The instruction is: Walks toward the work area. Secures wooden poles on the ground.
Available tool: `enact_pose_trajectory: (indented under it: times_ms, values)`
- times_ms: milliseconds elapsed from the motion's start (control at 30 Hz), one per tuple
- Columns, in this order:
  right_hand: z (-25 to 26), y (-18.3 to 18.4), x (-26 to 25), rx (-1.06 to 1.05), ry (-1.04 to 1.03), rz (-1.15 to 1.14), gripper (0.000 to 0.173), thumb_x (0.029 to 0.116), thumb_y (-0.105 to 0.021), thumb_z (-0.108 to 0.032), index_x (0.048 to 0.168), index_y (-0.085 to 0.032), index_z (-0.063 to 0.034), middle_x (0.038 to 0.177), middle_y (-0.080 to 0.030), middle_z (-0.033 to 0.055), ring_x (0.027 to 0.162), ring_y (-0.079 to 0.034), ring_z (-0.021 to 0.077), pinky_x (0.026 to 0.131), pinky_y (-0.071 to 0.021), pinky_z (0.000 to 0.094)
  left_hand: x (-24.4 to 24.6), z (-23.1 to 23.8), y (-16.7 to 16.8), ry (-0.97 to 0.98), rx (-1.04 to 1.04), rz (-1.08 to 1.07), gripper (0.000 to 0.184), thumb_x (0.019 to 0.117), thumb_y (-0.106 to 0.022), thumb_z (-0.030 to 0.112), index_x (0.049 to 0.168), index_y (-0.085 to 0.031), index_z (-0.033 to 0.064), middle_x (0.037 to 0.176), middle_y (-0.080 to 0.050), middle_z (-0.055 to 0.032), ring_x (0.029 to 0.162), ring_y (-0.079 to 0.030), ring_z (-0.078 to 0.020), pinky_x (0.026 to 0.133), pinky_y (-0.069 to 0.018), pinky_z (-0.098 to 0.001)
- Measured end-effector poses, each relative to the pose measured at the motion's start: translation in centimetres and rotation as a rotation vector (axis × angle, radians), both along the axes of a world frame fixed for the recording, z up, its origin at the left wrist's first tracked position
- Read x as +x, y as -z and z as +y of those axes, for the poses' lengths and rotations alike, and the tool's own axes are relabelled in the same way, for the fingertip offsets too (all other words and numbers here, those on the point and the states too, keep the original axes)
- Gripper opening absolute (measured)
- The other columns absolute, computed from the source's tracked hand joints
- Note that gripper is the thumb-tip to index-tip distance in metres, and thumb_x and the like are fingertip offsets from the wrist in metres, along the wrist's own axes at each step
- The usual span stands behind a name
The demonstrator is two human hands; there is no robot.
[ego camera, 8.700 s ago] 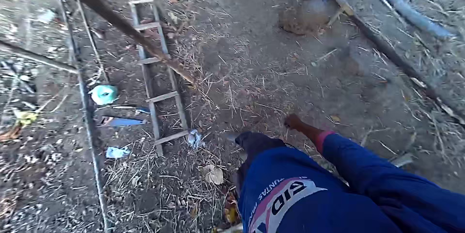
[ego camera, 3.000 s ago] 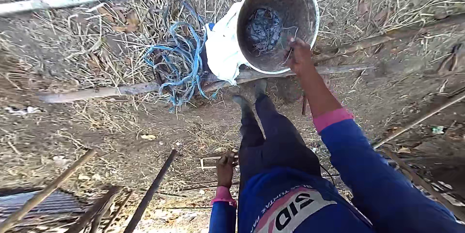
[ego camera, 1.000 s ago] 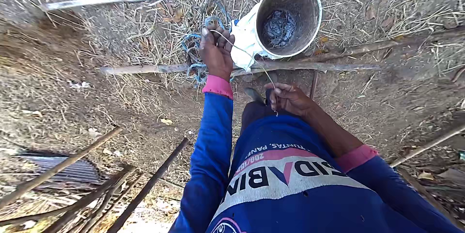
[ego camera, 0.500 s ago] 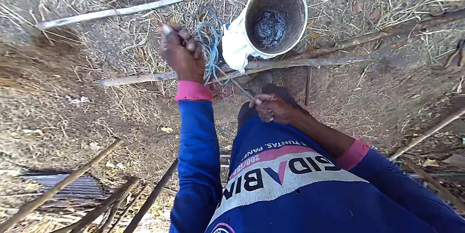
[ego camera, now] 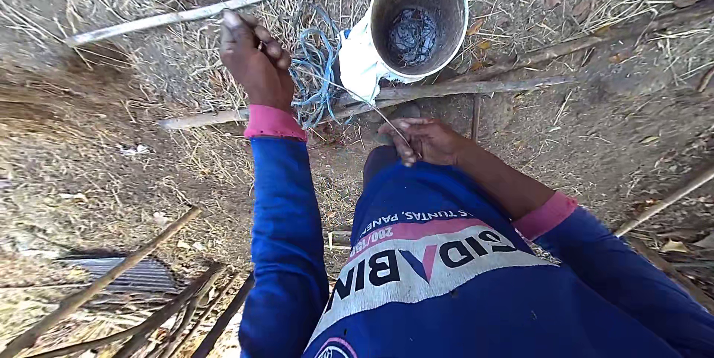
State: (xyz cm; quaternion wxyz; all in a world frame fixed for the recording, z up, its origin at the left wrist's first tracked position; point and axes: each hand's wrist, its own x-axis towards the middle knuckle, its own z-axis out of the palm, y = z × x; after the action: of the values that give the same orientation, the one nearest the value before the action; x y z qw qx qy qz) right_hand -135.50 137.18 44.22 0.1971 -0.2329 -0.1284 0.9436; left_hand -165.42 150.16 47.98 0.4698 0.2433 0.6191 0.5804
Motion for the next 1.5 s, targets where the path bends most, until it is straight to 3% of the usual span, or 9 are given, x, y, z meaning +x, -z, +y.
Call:
enact_pose_trajectory:
  times_ms: [200, 433, 567, 733, 900, 1167, 1333, 1400, 1500]
  values:
    - [0.5, 0.1, 0.7, 0.010, 0.019, 0.002, 0.040, 0.1083, -0.035, -0.020, 0.134, -0.061, -0.0043, 0.079, -0.065, 0.0046, 0.065, -0.064, 0.0151, 0.065, -0.0593, 0.0337, -0.1, -0.3, -1.1, -0.278, 0.098, 0.063, 0.034, 0.1153, -0.026, 0.028, 0.098, -0.050, 0.0112, 0.061, -0.049, 0.0023, 0.043, -0.042, -0.0068, 0.038, -0.0372, -0.0200]
    - [-0.1, 0.7, 1.2, 0.135, -0.030, -0.082, 0.038, 0.1069, -0.042, -0.014, 0.137, -0.058, 0.0019, 0.082, -0.070, 0.0069, 0.065, -0.066, 0.0133, 0.064, -0.0595, 0.0299, -1.7, -1.3, -2.4, -0.347, 0.124, 0.155, 0.032, 0.1151, -0.029, 0.026, 0.103, -0.052, 0.0084, 0.064, -0.051, 0.0010, 0.044, -0.042, -0.0072, 0.038, -0.0365, -0.0205]
    - [-0.5, 0.1, 0.4, 0.433, -0.095, -0.327, 0.036, 0.1089, -0.040, -0.010, 0.138, -0.057, 0.0039, 0.078, -0.067, 0.0036, 0.054, -0.056, 0.0061, 0.053, -0.0509, 0.0226, -1.9, -2.2, -2.3, -0.372, 0.127, 0.203, 0.031, 0.1149, -0.031, 0.026, 0.105, -0.054, 0.0086, 0.064, -0.050, 0.0015, 0.044, -0.042, -0.0072, 0.039, -0.0364, -0.0206]
    - [-1.7, -0.7, -0.2, 0.824, -0.120, -0.623, 0.034, 0.1081, -0.046, -0.011, 0.136, -0.062, 0.0007, 0.074, -0.063, 0.0051, 0.055, -0.052, 0.0105, 0.053, -0.0475, 0.0279, -2.7, -3.9, -2.3, -0.369, 0.079, 0.302, 0.030, 0.1144, -0.033, 0.026, 0.106, -0.057, 0.0093, 0.064, -0.050, 0.0041, 0.044, -0.041, -0.0056, 0.039, -0.0367, -0.0200]
    - [-2.8, -0.8, -0.8, 0.829, -0.143, -0.584, 0.032, 0.1074, -0.045, -0.010, 0.128, -0.065, 0.0043, 0.077, -0.067, 0.0058, 0.056, -0.053, 0.0079, 0.056, -0.0489, 0.0261, -2.4, -5.1, -2.5, -0.411, 0.032, 0.342, 0.029, 0.1137, -0.037, 0.025, 0.104, -0.059, 0.0108, 0.062, -0.051, 0.0048, 0.043, -0.040, -0.0051, 0.038, -0.0336, -0.0193]
    - [-3.9, 0.1, -0.7, 0.986, -0.192, -0.768, 0.023, 0.1029, -0.058, -0.018, 0.107, -0.072, -0.0002, 0.081, -0.069, 0.0124, 0.070, -0.066, 0.0232, 0.070, -0.0554, 0.0440, -1.0, -4.8, -2.4, -0.418, 0.010, 0.333, 0.027, 0.1137, -0.035, 0.024, 0.103, -0.057, 0.0120, 0.064, -0.048, 0.0052, 0.045, -0.040, -0.0052, 0.041, -0.0357, -0.0196]
    - [-4.0, 0.2, -1.3, 1.040, -0.232, -0.820, 0.024, 0.1027, -0.057, -0.019, 0.100, -0.072, -0.0011, 0.079, -0.069, 0.0133, 0.073, -0.068, 0.0269, 0.071, -0.0555, 0.0487, -1.3, -5.6, -3.2, -0.422, -0.006, 0.327, 0.028, 0.1139, -0.034, 0.026, 0.106, -0.057, 0.0123, 0.064, -0.049, 0.0057, 0.044, -0.040, -0.0044, 0.040, -0.0357, -0.0190]
    - [-3.9, -0.2, -1.4, 1.017, -0.284, -0.873, 0.025, 0.1029, -0.057, -0.019, 0.101, -0.073, -0.0006, 0.085, -0.071, 0.0163, 0.082, -0.070, 0.0315, 0.078, -0.0559, 0.0529, -1.8, -6.6, -3.1, -0.335, -0.044, 0.319, 0.029, 0.1141, -0.031, 0.029, 0.110, -0.056, 0.0152, 0.066, -0.050, 0.0079, 0.047, -0.043, -0.0034, 0.043, -0.0394, -0.0191]
    - [-4.0, -0.3, -1.4, 1.002, -0.294, -0.957, 0.026, 0.1044, -0.054, -0.021, 0.101, -0.072, -0.0027, 0.083, -0.071, 0.0154, 0.082, -0.070, 0.0320, 0.077, -0.0559, 0.0528, -4.4, -9.0, -1.2, -0.283, -0.067, 0.252, 0.033, 0.1141, -0.027, 0.034, 0.104, -0.055, 0.0181, 0.064, -0.049, 0.0087, 0.048, -0.043, -0.0025, 0.045, -0.0396, -0.0174]
